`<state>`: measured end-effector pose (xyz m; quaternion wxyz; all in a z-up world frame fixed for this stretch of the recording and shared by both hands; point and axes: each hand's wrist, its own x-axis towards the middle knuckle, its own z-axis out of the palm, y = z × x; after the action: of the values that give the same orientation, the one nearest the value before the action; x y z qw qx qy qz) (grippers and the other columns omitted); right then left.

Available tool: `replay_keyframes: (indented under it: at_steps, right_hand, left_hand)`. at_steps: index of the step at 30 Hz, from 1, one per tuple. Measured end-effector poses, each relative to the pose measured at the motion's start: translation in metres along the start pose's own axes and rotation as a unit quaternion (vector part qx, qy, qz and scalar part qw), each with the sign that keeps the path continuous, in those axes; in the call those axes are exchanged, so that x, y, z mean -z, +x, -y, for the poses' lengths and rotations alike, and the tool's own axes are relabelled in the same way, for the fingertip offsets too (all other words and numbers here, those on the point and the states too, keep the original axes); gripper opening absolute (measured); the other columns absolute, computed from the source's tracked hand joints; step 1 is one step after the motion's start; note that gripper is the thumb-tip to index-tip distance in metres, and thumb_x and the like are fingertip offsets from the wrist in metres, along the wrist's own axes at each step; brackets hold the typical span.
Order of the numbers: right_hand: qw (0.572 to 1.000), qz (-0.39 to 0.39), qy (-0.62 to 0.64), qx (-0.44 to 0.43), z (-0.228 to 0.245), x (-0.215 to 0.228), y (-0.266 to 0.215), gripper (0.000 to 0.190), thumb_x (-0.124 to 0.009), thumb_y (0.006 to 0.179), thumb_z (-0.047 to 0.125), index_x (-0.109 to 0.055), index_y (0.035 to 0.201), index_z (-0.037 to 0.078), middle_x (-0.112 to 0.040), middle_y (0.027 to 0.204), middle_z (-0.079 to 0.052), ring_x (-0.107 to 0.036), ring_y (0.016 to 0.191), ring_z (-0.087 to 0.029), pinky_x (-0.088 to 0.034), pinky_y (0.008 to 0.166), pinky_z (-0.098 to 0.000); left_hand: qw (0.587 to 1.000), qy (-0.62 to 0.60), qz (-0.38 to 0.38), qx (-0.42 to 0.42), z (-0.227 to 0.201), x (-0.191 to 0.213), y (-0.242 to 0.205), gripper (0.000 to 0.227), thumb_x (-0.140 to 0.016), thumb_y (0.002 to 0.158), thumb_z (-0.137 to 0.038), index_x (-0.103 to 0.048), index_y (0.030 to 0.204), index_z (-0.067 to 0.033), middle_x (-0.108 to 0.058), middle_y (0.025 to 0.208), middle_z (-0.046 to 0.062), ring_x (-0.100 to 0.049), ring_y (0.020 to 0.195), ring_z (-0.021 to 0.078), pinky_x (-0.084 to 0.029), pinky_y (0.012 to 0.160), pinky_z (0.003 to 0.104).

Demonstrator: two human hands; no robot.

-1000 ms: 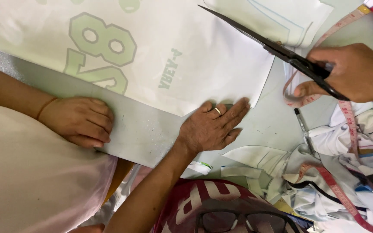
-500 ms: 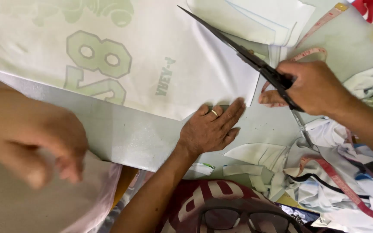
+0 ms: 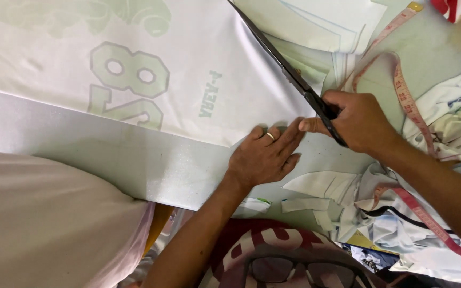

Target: The person lays a white jersey on a table and uses a measuring tape and a pen to mark cutting lines. They then use large shears to cut the fabric along the marked lines, removing the excess material to shape the garment.

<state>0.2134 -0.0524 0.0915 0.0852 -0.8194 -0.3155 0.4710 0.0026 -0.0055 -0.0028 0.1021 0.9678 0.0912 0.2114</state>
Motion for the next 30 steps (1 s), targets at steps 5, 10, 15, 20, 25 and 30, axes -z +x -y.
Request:
replay_keyframes:
  at_steps: [5,10,15,20,25,30]
  right_hand:
    - [0.994,-0.061,0.050,0.070,-0.002,-0.020,0.002,0.053,-0.090,0.079,0.049,-0.060,0.075,0.005,-0.054,0.057,-0.010,-0.054,0.056,-0.022,-0.040,0.057,-0.0334]
    - [0.987,-0.106,0.056,0.105,-0.017,-0.048,0.015,0.044,-0.090,0.083,0.046,-0.062,0.074,0.013,-0.054,0.054,-0.004,-0.055,0.053,-0.017,-0.039,0.052,-0.0295]
    - [0.985,-0.078,0.144,0.049,0.006,-0.052,0.004,0.052,-0.088,0.082,0.049,-0.057,0.068,0.010,-0.051,0.051,-0.006,-0.050,0.054,-0.016,-0.036,0.054,-0.0274]
    - [0.990,-0.063,0.124,-0.022,0.033,-0.049,-0.009,0.061,-0.092,0.081,0.046,-0.045,0.063,0.010,-0.038,0.060,0.004,-0.037,0.060,-0.009,-0.026,0.055,-0.0259]
    - [0.989,-0.075,0.129,-0.014,0.034,-0.056,-0.011,0.067,-0.093,0.080,0.049,-0.039,0.062,0.012,-0.034,0.059,0.006,-0.032,0.059,-0.008,-0.025,0.054,-0.0252]
    - [0.990,-0.076,0.116,-0.020,0.042,-0.057,-0.012,0.073,-0.091,0.078,0.056,-0.034,0.064,0.013,-0.033,0.058,0.005,-0.031,0.058,-0.009,-0.024,0.053,-0.0273]
  left_hand:
    - [0.992,-0.056,-0.106,0.037,-0.002,0.005,0.007,0.028,-0.054,0.095,-0.031,-0.072,0.110,-0.0151,-0.065,0.115,0.004,-0.054,0.088,0.0244,-0.044,0.075,0.037]
    - [0.984,-0.100,-0.143,0.026,0.002,0.015,0.009,0.013,-0.058,0.085,-0.019,-0.068,0.090,-0.0124,-0.064,0.104,0.007,-0.055,0.083,0.0258,-0.044,0.073,0.039]
    - [0.955,-0.224,-0.171,0.097,0.031,-0.002,0.000,0.003,-0.064,0.080,-0.016,-0.062,0.079,-0.0177,-0.057,0.087,0.003,-0.056,0.073,0.0266,-0.046,0.067,0.038]
    - [0.950,-0.241,-0.132,0.149,0.137,0.054,0.045,0.024,-0.054,0.081,0.001,-0.061,0.104,-0.0008,-0.066,0.109,0.015,-0.060,0.106,0.0354,-0.047,0.097,0.050]
    - [0.974,0.002,0.064,0.217,0.207,0.045,0.065,0.053,-0.045,0.105,-0.034,-0.048,0.153,-0.0119,-0.039,0.160,0.012,-0.028,0.147,0.0357,-0.021,0.117,0.067]
    - [0.971,0.014,0.082,0.225,0.210,0.045,0.064,0.059,-0.039,0.108,-0.042,-0.047,0.159,-0.0146,-0.034,0.165,0.007,-0.017,0.151,0.0361,-0.011,0.118,0.069]
